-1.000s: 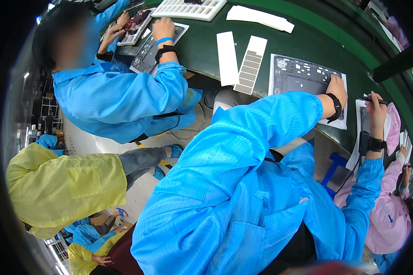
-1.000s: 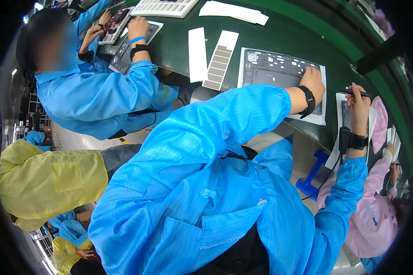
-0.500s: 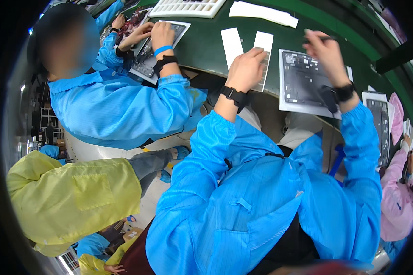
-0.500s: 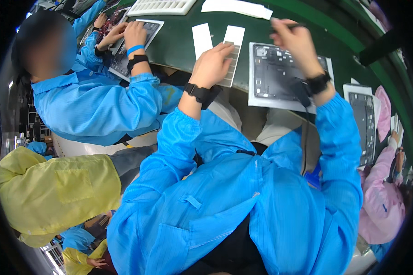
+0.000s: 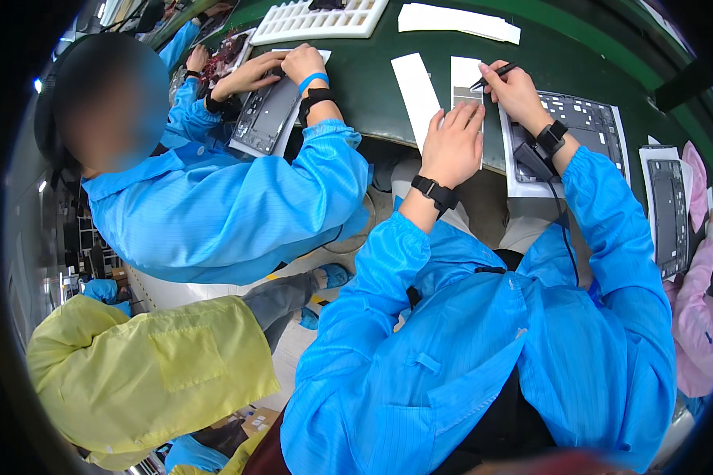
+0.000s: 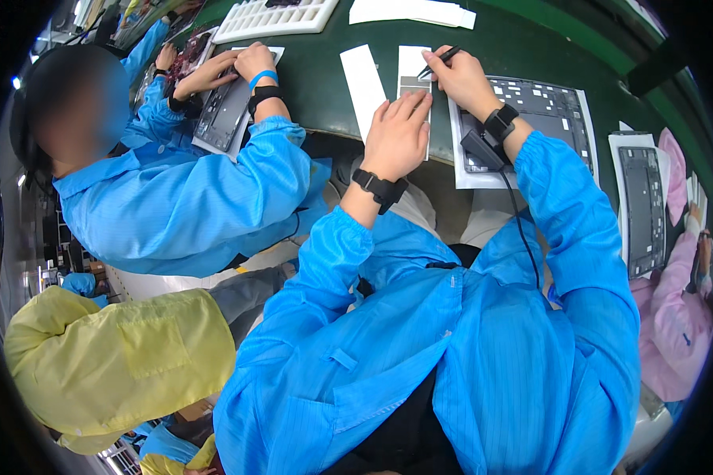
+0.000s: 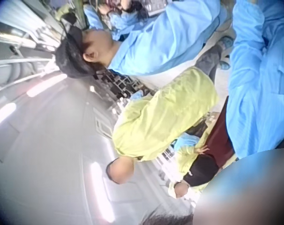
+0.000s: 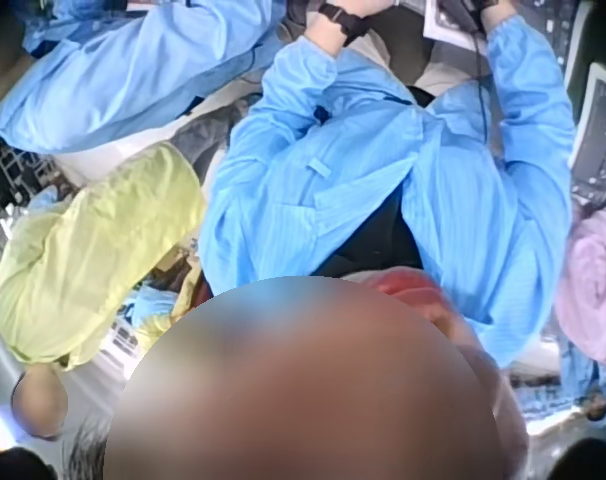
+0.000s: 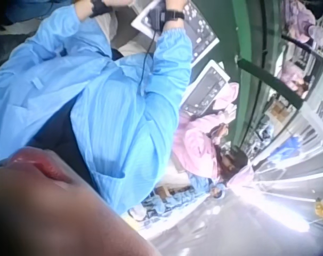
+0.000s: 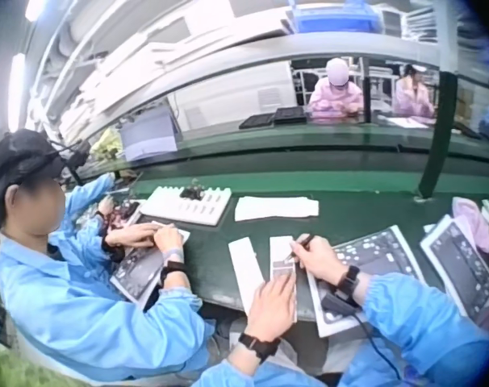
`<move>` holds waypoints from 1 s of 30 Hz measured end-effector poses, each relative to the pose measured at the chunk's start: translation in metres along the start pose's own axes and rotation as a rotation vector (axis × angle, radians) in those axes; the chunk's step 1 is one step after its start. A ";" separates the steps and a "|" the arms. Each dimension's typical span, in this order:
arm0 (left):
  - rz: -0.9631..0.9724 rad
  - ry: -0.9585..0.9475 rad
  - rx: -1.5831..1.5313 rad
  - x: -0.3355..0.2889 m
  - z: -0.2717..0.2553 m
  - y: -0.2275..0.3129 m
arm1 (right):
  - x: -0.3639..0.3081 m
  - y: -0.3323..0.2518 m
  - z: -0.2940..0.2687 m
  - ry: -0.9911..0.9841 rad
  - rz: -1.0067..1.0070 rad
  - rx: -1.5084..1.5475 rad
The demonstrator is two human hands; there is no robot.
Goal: Assembling a flat electronic component by applying stickers or labels and checking the surface with a tool.
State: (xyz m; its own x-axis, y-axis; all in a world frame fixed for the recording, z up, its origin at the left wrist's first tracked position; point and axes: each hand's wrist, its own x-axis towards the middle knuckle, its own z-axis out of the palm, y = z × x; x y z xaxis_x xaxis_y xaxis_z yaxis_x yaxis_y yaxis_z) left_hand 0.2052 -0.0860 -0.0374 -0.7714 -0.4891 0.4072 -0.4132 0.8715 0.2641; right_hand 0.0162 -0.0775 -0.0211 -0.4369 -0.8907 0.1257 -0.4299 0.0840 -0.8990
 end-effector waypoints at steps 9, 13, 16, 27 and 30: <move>0.003 0.016 -0.014 0.000 0.005 -0.002 | 0.003 0.011 0.002 0.018 0.010 0.203; -0.002 0.023 -0.012 0.001 0.006 -0.006 | 0.007 0.010 0.006 -0.007 -0.003 0.049; -0.010 0.010 -0.019 0.001 0.008 -0.007 | 0.006 0.009 0.010 0.031 -0.086 -0.058; -0.037 -0.066 -0.206 0.009 -0.002 -0.009 | -0.017 -0.013 -0.074 0.155 -0.069 0.429; -0.042 -0.166 -0.204 0.021 -0.007 -0.007 | -0.047 0.002 -0.163 0.138 0.005 0.289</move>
State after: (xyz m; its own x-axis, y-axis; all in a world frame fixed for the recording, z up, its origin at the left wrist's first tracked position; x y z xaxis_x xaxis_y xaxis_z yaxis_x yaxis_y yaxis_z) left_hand 0.1954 -0.1030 -0.0244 -0.8317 -0.4971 0.2473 -0.3530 0.8172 0.4556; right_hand -0.0928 0.0377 0.0396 -0.5499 -0.8201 0.1585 -0.1933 -0.0597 -0.9793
